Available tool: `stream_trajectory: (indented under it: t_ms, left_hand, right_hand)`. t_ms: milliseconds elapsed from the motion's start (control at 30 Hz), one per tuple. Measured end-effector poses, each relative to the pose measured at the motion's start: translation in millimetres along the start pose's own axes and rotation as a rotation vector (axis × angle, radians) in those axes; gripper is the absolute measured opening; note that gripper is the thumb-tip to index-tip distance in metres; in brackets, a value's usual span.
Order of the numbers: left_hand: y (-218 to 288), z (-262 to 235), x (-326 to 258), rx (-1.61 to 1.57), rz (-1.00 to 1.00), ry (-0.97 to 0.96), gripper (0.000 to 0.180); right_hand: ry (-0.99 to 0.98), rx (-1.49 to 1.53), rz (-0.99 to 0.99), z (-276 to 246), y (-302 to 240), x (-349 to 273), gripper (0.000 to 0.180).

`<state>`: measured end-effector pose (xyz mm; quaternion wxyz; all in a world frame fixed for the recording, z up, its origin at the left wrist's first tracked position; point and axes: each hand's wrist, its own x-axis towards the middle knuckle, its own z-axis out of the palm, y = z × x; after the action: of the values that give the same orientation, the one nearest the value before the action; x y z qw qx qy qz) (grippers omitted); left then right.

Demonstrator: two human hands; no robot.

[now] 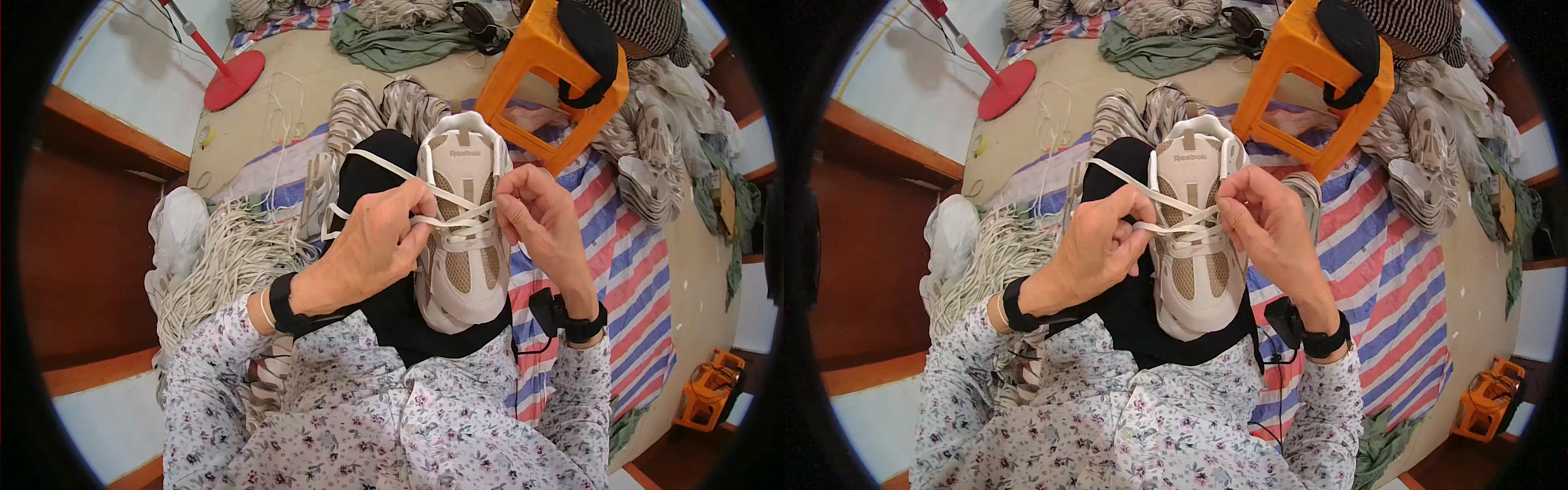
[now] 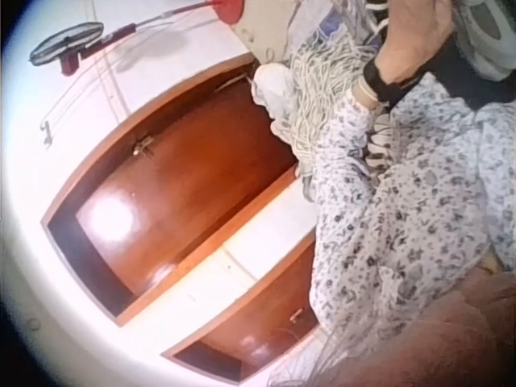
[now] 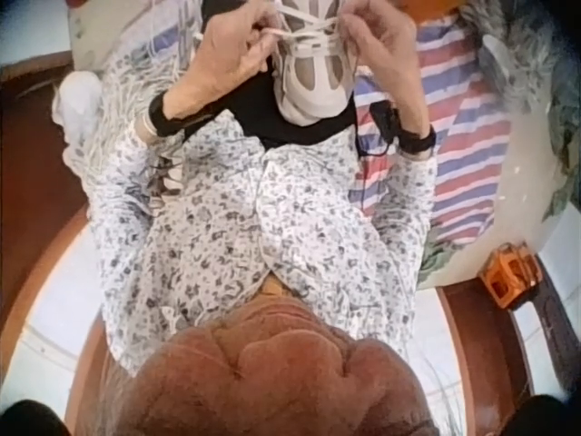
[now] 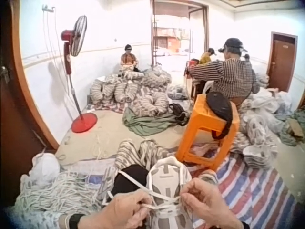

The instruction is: The recorder is lacing pairs of beige and white Reebok sneakers while sitting on the floor of a workshop.

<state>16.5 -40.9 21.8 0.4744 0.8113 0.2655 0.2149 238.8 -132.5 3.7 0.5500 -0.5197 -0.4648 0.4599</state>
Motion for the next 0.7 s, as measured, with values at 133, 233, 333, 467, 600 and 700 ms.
stream_trajectory:
  t_ms: [133,233,333,467,600,700]
  left_hand:
    - [1,-3,2,-0.102,-0.047,0.076,0.009]
    - [7,-8,3,-0.232,-0.121,0.061,0.008]
    - [-3,-18,3,-0.196,-0.174,-0.09,0.007]
    - [-4,-26,7,-0.188,-0.296,-0.145,0.011]
    - [-10,-32,8,-0.14,-0.215,-0.062,0.013]
    - [-12,-37,7,-0.119,-0.196,-0.07,0.011]
  right_hand:
    - [-0.005,0.161,0.113,-4,-5,3,0.005]
    - [-0.009,0.241,0.17,-8,3,5,0.008]
    - [0.027,0.424,0.139,-14,10,6,0.009]
    - [0.124,0.587,0.184,-43,22,11,0.012]
    - [0.325,0.67,0.159,-106,28,11,0.016]
    - [0.466,0.636,0.12,-170,33,7,0.018]
